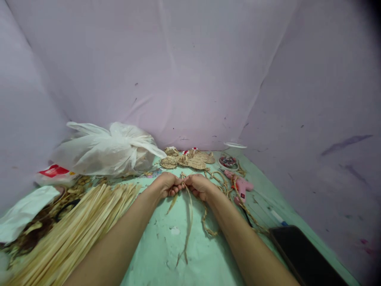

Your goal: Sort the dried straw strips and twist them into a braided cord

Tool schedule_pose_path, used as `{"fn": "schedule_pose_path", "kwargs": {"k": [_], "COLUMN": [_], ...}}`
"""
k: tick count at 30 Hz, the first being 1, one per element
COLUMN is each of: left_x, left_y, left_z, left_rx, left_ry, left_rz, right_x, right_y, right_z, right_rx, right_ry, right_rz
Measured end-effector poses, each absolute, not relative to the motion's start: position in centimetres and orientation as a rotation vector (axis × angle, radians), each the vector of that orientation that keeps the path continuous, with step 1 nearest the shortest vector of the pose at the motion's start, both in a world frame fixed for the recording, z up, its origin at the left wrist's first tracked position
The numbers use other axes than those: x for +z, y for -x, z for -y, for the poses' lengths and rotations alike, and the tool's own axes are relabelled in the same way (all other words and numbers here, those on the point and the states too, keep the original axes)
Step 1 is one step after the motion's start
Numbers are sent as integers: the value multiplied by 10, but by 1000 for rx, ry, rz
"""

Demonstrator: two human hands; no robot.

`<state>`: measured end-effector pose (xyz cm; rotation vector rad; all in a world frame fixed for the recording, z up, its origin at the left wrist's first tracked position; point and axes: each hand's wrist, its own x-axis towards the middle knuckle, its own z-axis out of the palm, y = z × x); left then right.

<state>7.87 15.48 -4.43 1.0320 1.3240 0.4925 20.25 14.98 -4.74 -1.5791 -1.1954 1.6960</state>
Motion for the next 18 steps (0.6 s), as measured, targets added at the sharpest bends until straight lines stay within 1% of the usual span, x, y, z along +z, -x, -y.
{"fn": "schedule_pose_path", "kwargs": {"k": [11,18], "left_x": [-46,-39], "left_y": [-79,-80], "left_z": [-153,-149], "left_rx": [486,463], "left_ry": [-1223,-1207], "left_rz": [-1457,-1514], "right_x": [-51,-53], "right_y": [-203,-206], "right_z": [-151,-152], "right_rx": [1559,1305], "right_ry": [1675,1665], "right_rz": [1280,1561]}}
